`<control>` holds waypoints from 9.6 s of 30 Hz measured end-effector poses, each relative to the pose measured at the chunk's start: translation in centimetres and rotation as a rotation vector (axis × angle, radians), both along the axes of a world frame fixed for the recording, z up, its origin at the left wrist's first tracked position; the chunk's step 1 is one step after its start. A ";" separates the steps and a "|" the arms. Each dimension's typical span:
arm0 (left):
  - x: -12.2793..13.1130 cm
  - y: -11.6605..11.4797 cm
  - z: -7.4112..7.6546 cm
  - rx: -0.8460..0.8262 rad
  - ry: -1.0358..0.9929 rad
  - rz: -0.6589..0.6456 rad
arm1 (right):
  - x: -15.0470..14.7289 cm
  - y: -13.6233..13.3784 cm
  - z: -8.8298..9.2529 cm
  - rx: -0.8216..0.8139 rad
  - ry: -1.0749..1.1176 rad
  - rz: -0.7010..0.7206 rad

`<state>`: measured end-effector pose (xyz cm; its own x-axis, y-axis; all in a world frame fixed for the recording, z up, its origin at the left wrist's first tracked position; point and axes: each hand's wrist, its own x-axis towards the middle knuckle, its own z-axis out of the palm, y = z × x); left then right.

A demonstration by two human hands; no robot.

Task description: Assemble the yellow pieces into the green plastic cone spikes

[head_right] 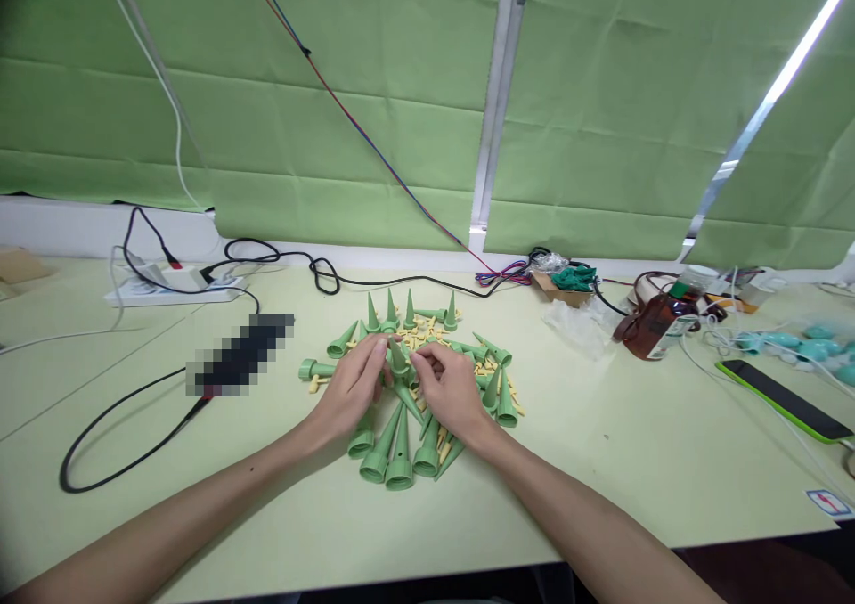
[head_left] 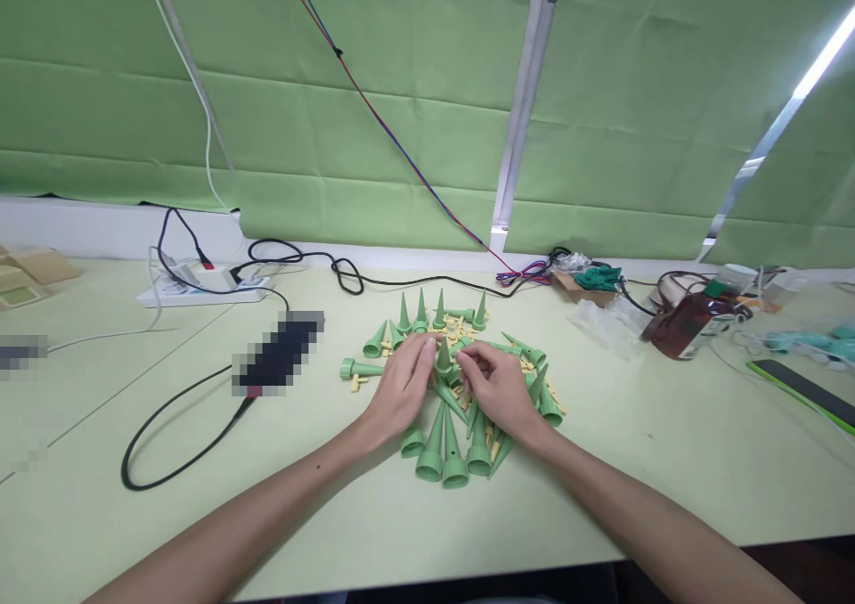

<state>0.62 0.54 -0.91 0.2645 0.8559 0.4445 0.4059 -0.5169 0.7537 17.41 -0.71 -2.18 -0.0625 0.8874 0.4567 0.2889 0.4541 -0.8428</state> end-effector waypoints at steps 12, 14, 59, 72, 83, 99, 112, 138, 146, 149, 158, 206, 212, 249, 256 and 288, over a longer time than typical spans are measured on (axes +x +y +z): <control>0.1 0.6 -0.2 -0.254 -0.086 -0.079 | 0.0 -0.6 0.6 0.101 0.059 -0.055; 0.2 0.4 -0.1 -0.286 -0.090 -0.096 | 0.0 -0.6 0.6 0.120 0.053 -0.047; -0.4 0.2 -1.5 0.462 0.144 -0.112 | 0.3 -0.5 0.4 0.118 -0.020 -0.058; -0.1 -0.6 -0.9 0.302 0.108 -0.016 | 0.1 -0.8 0.5 0.110 0.000 -0.047; -0.1 -0.3 -1.0 0.194 0.059 -0.040 | -0.3 -1.1 0.6 0.134 0.046 -0.029; 0.3 -0.2 -0.4 -0.418 -0.201 -0.271 | -0.1 -0.8 0.3 0.124 0.055 -0.006; 0.2 -0.3 0.3 -0.069 -0.017 -0.207 | 0.0 -0.7 0.7 0.150 0.001 -0.032; -0.6 0.3 -1.3 0.441 0.234 -0.180 | -0.1 -0.6 0.3 0.068 -0.005 -0.010; -0.5 0.4 -1.2 0.496 0.215 -0.144 | -0.2 -0.6 0.3 0.028 -0.123 -0.019; -0.4 0.3 -1.2 0.460 0.217 -0.137 | -0.2 -0.5 0.3 0.059 -0.176 -0.027; -0.3 0.6 -0.7 0.138 0.107 -0.012 | 0.0 -0.5 0.2 0.039 -0.110 -0.075; 0.3 -0.9 0.7 -0.052 -0.030 -0.278 | 0.2 -0.6 -0.6 0.011 0.007 0.084; 0.5 -0.9 0.6 -0.069 -0.056 -0.229 | 0.1 -0.7 -0.5 0.035 -0.003 0.056; 0.0 -0.7 0.4 -0.233 -0.131 -0.327 | 0.1 -0.7 0.1 0.077 -0.089 0.076; -0.1 -0.5 0.0 0.007 0.002 -0.280 | 0.1 -0.7 0.3 0.136 -0.091 0.027; 0.2 -0.3 0.2 -0.276 -0.131 -0.256 | -0.1 -0.5 -0.6 0.007 0.068 0.071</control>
